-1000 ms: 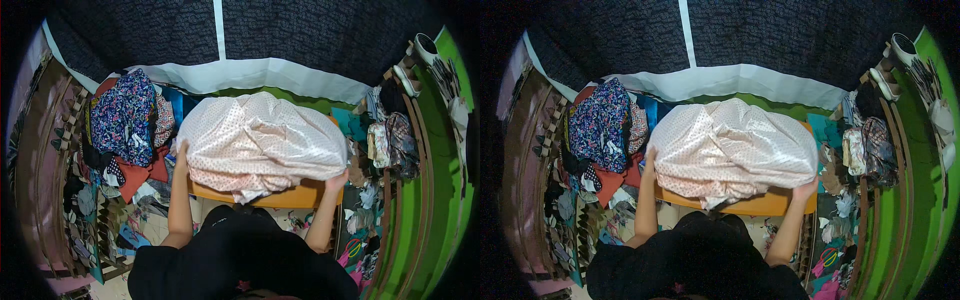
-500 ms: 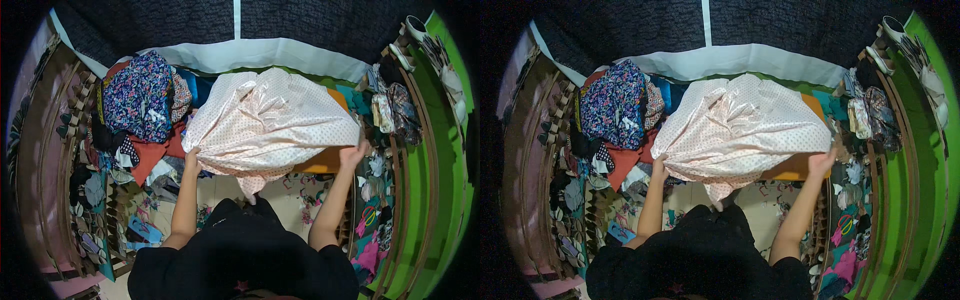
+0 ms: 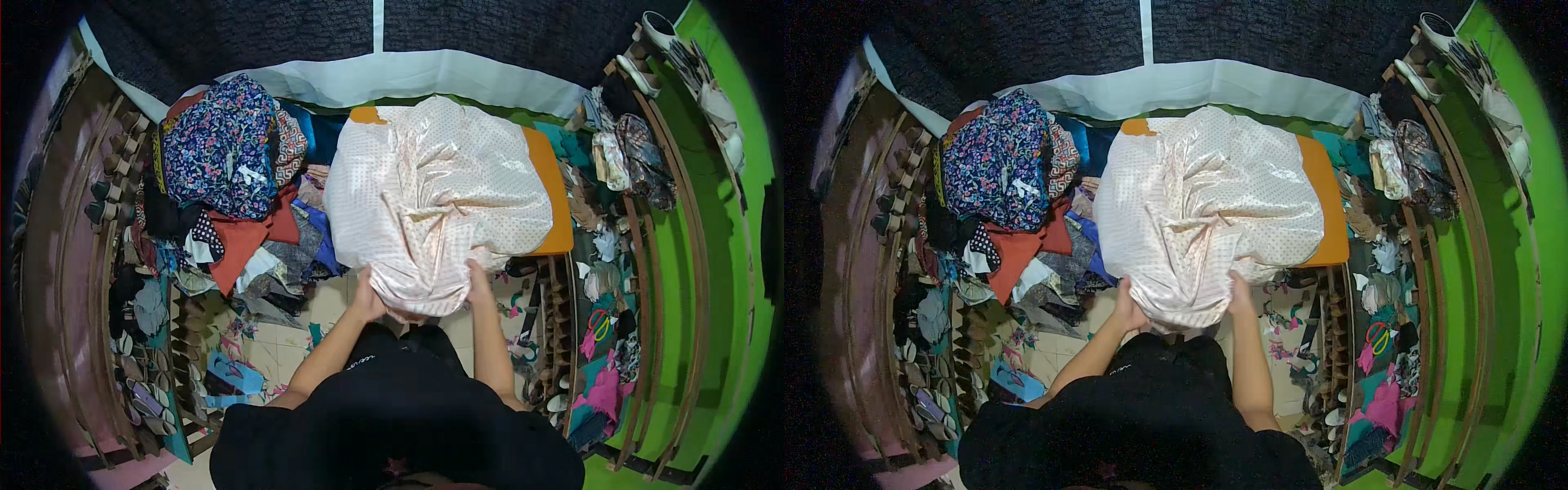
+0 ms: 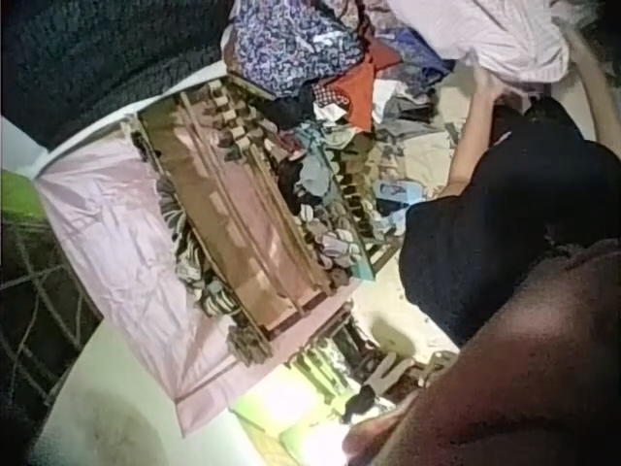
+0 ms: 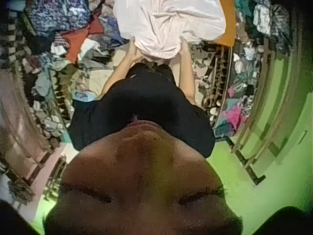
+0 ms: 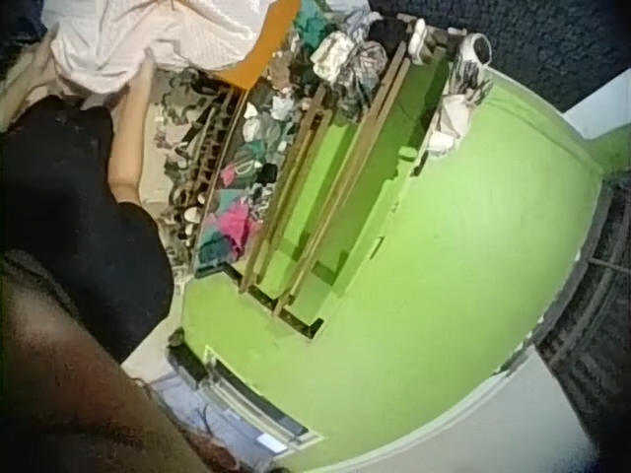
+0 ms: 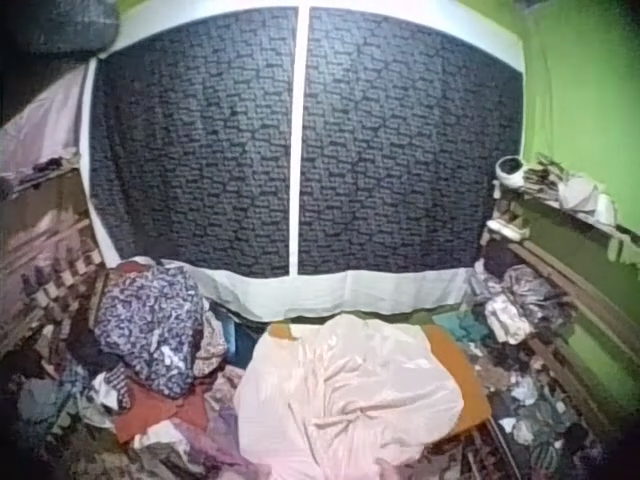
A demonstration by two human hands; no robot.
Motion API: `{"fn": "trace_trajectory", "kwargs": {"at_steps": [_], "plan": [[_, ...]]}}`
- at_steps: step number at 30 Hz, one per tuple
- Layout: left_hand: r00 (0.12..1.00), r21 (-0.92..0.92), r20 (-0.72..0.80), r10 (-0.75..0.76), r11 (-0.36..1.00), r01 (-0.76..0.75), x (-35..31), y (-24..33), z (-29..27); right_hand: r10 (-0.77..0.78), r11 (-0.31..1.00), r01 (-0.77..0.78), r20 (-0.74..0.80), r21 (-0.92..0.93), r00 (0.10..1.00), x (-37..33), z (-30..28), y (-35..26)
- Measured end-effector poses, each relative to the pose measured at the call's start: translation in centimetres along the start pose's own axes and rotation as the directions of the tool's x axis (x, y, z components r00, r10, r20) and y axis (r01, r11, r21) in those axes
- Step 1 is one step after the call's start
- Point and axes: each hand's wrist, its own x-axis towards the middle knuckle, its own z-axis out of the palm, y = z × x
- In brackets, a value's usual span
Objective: Fold two pieces of patterned fabric on a table and place them on a shelf.
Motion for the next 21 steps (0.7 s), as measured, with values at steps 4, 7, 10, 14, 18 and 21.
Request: {"fn": "trace_trajectory", "kwargs": {"at_steps": [4, 7, 10, 14, 18, 21], "plan": [[0.966, -0.294, -0.039, 0.256, 0.921, -0.256, 2.1, 2.0, -3.9, -0.072, 0.997, 0.072, 0.016, 0.016, 0.997, -2.4, -2.7, -5.5], [0.921, -0.390, -0.134, 0.366, 0.835, -0.389, 2.4, 3.5, -3.9, -0.103, 0.992, 0.102, -0.015, -0.079, 0.995, -3.6, -3.1, -8.3], [0.869, -0.405, -0.233, 0.436, 0.769, -0.494, 3.8, 4.3, -5.8, -0.101, 0.993, 0.101, 0.008, -0.064, 0.995, -3.7, -2.7, -10.9], [0.854, -0.525, -0.264, 0.449, 0.676, -0.518, 4.1, 4.8, -5.9, -0.202, 0.961, 0.202, 0.019, -0.189, 0.979, -2.7, -0.3, -13.9], [0.871, -0.610, -0.297, 0.391, 0.623, -0.489, 2.2, 5.7, -5.1, -0.223, 0.963, 0.228, 0.051, -0.142, 0.973, -1.1, 2.3, -16.0], [0.857, -0.427, -0.073, 0.510, 0.760, -0.489, -0.6, 6.8, -4.4, -0.245, 0.963, 0.256, 0.116, -0.085, 0.962, 0.3, 1.7, -17.3]]}}
